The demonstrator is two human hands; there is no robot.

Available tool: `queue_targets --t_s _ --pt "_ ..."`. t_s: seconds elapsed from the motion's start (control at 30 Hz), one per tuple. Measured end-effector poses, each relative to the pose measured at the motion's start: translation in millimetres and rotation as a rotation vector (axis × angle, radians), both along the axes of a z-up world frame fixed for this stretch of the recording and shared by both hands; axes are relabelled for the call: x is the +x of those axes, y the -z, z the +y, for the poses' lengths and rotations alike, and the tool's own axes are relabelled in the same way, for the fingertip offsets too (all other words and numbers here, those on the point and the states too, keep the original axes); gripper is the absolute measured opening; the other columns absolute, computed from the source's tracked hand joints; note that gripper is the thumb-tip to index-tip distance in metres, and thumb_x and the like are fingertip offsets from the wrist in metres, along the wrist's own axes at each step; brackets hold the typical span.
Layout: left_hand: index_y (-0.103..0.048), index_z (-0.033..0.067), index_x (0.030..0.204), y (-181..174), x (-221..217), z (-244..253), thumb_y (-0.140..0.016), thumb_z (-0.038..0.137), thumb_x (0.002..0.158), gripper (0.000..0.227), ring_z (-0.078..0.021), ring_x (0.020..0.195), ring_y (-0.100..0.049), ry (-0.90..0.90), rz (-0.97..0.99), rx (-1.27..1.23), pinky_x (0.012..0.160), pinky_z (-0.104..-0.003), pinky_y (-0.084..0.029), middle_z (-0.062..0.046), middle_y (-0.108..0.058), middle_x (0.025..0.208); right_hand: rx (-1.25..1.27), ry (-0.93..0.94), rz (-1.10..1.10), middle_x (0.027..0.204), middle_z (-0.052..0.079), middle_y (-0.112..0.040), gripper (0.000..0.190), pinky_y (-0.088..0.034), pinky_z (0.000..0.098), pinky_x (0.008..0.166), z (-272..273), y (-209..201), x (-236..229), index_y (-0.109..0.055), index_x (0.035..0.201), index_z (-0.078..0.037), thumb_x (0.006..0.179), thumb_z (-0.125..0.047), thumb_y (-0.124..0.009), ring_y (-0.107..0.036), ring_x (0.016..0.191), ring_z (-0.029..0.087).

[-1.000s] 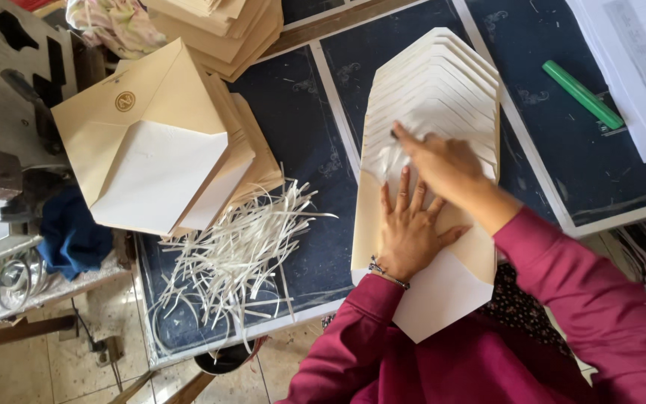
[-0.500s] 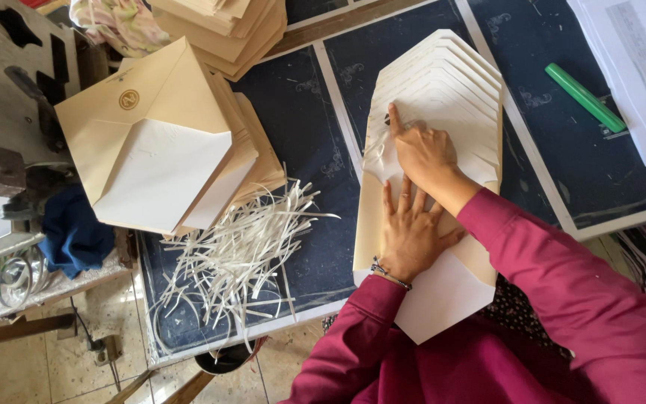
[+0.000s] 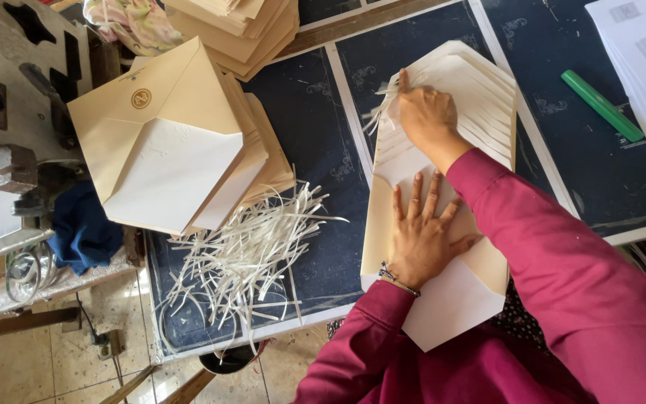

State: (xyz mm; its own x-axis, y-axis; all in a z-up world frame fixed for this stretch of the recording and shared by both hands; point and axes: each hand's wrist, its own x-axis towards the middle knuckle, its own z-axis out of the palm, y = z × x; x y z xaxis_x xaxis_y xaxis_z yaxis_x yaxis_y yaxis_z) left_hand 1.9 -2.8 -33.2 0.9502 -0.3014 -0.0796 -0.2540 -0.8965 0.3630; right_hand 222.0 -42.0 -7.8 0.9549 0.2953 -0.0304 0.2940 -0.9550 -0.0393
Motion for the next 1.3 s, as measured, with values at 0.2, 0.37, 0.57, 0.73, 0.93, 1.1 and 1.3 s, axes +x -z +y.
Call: queue_targets --t_s 0.2,0.37,0.57,0.73,0.93,1.1,1.3 --pt "-0.044 0.0379 0.159 10 -3 1 -0.054 0.077 0.086 0.083 -0.0367 0.164 -0.021 -0.035 -0.310 -0.020 0.130 -0.063 -0.010 -0.008 -0.022 0.177 -0.093 0.041 0.118 0.104 0.024 -0.073 0.063 -0.061 0.0549 0.075 -5 -27 20 -0.029 0.166 -0.010 0.104 0.000 -0.032 -0.074 0.089 0.044" --pt "-0.035 0.0431 0.163 11 -5 -1 -0.050 0.086 0.087 0.088 -0.0325 0.164 -0.025 -0.068 -0.382 0.076 0.130 -0.061 -0.014 -0.005 -0.026 0.177 0.295 0.185 -0.196 0.104 0.020 -0.078 0.034 -0.057 0.0568 0.066 -69 -65 53 -0.080 0.115 -0.020 0.095 -0.013 -0.054 -0.074 0.089 0.048" --pt "-0.035 0.0348 0.164 13 -3 0 -0.054 0.077 0.091 0.086 -0.0355 0.163 -0.026 -0.017 -0.341 0.006 0.130 -0.062 -0.015 -0.011 -0.020 0.177 0.281 0.009 -0.419 0.073 0.014 -0.062 0.036 -0.045 0.0414 0.045 -163 -73 11 -0.069 0.092 0.003 0.123 0.006 -0.049 -0.065 0.061 0.027" --pt "-0.053 0.0164 0.153 22 -16 -13 -0.061 0.051 0.097 0.065 -0.0287 0.160 -0.034 0.036 -0.304 -0.078 0.133 -0.052 -0.024 -0.005 -0.043 0.166 0.036 -0.011 0.132 0.084 0.018 -0.073 0.024 -0.060 0.0511 0.071 -81 -56 -110 -0.057 0.126 -0.021 0.104 -0.012 -0.050 -0.075 0.078 0.039" --pt "-0.059 0.0137 0.145 22 -19 -21 -0.054 0.043 0.102 0.052 -0.0306 0.155 -0.039 0.000 -0.198 -0.066 0.133 -0.055 -0.015 -0.007 -0.057 0.152 -0.108 -0.156 0.260 0.110 0.022 -0.072 0.062 -0.059 0.0598 0.093 -48 -36 -133 -0.029 0.162 -0.037 0.104 -0.017 -0.040 -0.077 0.099 0.047" --pt "-0.052 0.0154 0.152 23 -20 -20 -0.053 0.043 0.103 0.056 -0.0290 0.157 -0.035 0.020 -0.170 -0.005 0.133 -0.054 -0.012 -0.005 -0.054 0.156 -0.051 -0.216 0.064 0.094 0.015 -0.069 0.064 -0.062 0.0593 0.075 -44 12 -106 -0.030 0.162 -0.043 0.103 -0.022 -0.046 -0.078 0.079 0.045" --pt "-0.035 0.0178 0.164 12 -24 -15 -0.052 0.044 0.106 0.066 -0.0271 0.163 -0.023 0.019 -0.162 0.044 0.134 -0.050 -0.013 -0.002 -0.034 0.172 0.419 -0.029 0.113 0.095 0.020 -0.078 0.031 -0.058 0.0601 0.081 -60 -38 -92 -0.075 0.128 -0.021 0.109 -0.027 -0.051 -0.074 0.097 0.045"
